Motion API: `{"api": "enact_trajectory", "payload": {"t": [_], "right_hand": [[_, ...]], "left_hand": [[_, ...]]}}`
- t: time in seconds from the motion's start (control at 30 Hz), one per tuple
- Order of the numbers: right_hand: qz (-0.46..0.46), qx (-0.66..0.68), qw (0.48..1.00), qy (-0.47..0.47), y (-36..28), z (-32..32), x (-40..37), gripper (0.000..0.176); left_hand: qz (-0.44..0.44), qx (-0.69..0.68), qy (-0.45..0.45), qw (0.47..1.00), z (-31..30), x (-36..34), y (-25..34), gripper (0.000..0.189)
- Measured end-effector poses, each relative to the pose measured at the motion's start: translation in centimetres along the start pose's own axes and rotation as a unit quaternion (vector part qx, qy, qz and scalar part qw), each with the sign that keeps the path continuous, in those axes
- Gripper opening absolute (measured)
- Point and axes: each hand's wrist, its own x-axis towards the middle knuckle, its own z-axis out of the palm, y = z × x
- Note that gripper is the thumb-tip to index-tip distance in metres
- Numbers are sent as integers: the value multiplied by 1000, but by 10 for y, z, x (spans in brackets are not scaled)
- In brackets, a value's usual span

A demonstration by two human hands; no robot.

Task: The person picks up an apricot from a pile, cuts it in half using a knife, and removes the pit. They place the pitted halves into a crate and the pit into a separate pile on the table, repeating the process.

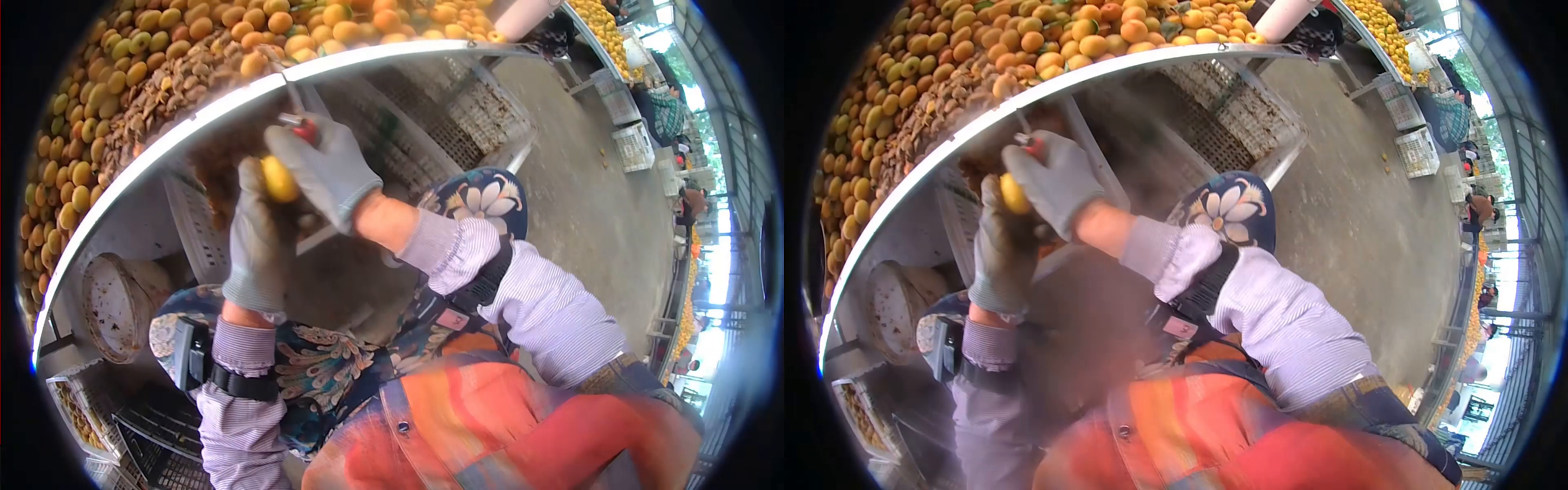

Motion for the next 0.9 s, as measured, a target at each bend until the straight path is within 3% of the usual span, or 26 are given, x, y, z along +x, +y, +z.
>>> {"api": "enact_trajectory", "payload": {"t": [0.03, 0.07, 0.17, 0.23, 0.27, 0.3, 0.33, 0.5, 0.57, 0.6, 0.7, 0.73, 0.9], "right_hand": [[-6, 4, 1000, -3, 1, -4, 0, 28], [13, 11, 1000, 7, 2, -8, 0, 26], [23, 18, 1000, 11, 10, -17, 8, 21], [17, 30, 999, 34, 2, -21, 6, 20], [49, 45, 998, 21, -17, -22, 0, 20], [12, -43, 999, 16, -15, -31, 3, 19], [18, -39, 999, 5, -14, -39, -1, 19], [53, -48, 996, -48, -29, -59, -29, 20], [87, -166, 978, -87, -45, -58, -41, 21], [61, -246, 963, -97, -40, -62, -43, 24], [113, -299, 938, -136, -32, -65, -45, 29], [68, -317, 935, -141, -30, -65, -46, 31], [75, -347, 920, -169, -21, -65, -45, 30]], "left_hand": [[26, 32, -101, 994, -9, -1, -4, 49], [33, 37, -30, 998, 21, -12, 7, 46], [59, 3, -70, 996, 18, -7, -1, 44], [23, -31, -44, 998, 22, -6, -2, 51], [45, -26, -28, 998, 30, -9, 2, 51], [68, -23, -10, 997, 33, -11, 6, 51], [60, -87, -55, 993, 28, -10, 6, 54], [58, -105, -40, 992, 30, -11, 12, 63], [82, -31, -21, 996, 33, -13, 14, 63], [83, -30, -21, 996, 32, -13, 14, 63], [102, -35, -22, 994, 27, -11, 9, 63], [105, -36, -34, 993, 25, -10, 8, 61], [99, 34, 0, 994, 26, -11, 11, 58]]}}
